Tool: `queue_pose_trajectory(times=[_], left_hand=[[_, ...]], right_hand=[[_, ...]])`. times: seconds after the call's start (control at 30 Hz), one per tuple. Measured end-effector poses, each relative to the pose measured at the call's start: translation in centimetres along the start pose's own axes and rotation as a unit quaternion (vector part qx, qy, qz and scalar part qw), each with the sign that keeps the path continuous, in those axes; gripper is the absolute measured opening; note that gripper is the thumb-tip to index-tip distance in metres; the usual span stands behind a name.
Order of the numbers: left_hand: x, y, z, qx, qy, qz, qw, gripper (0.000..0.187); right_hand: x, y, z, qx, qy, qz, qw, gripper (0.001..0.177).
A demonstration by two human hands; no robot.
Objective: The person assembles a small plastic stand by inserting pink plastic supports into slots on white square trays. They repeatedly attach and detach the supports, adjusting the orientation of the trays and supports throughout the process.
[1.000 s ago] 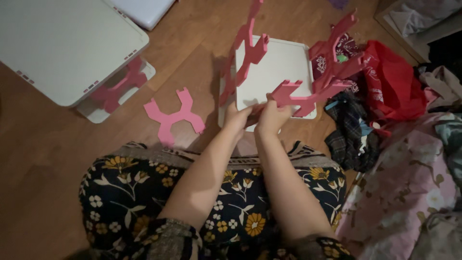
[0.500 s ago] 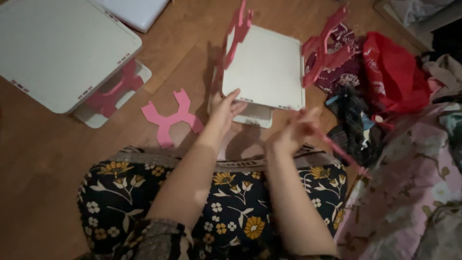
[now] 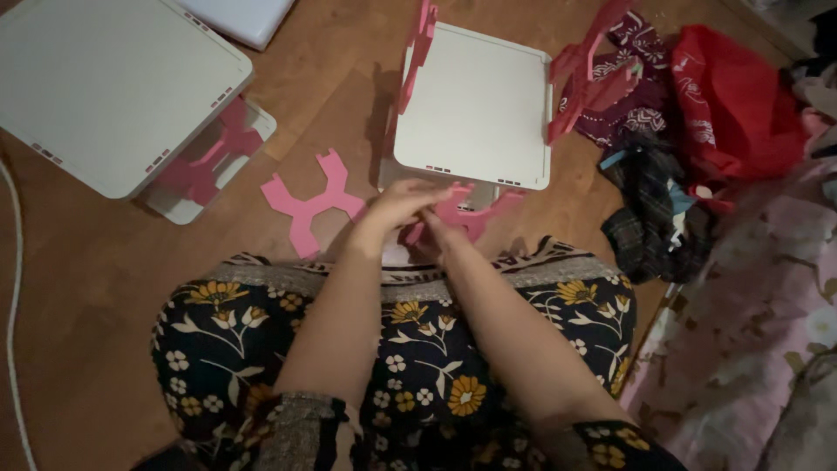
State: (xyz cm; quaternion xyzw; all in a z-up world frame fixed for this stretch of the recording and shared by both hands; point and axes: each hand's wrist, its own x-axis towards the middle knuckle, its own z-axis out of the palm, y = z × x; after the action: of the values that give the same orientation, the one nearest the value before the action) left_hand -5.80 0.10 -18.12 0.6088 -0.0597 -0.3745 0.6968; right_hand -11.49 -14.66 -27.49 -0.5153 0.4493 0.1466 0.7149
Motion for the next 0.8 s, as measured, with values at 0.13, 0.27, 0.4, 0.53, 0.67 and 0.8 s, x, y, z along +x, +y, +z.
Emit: queue_pose_trajectory(times=[0.13,0.27,0.4,0.53,0.67,0.8], left_hand=[[2.4,-3.0,0.2,0.075,-0.016,0.075,0.994,0.044],[3.6,-4.7,-0.6,0.082,-0.038,0.074,0.993,0.037],[3.2,-4.9,-1.9,0.104,-0.003,0.044,0.994,0.036],[3.0,-4.4,-2.4,0.046,0.004,0.045,0.998,0.038],[3.6,-4.5,-2.6,0.044,0.016,0.031,0.998,0.037],[4.2,-5.2,-2.9,0.057,0.006,0.034,0.998,0.037]], right_hand=[[0.3,0.4,-0.2,-0.038,-0.03,-0.033,0.998,0.037],[1.4,1.5,-0.6,-0.016,-0.111,0.055,0.992,0.033],[1.9,1.4,-3.6,0.075,0.074,-0.039,0.994,0.02],[2.5,-1.5,-7.1,0.211,0.103,-0.153,0.96,0.02],[3.0,-3.1,-7.4,0.208,0.14,-0.2,0.947,0.044],[1.8,-3.4,-7.1,0.198,0.151,-0.195,0.949,0.041]])
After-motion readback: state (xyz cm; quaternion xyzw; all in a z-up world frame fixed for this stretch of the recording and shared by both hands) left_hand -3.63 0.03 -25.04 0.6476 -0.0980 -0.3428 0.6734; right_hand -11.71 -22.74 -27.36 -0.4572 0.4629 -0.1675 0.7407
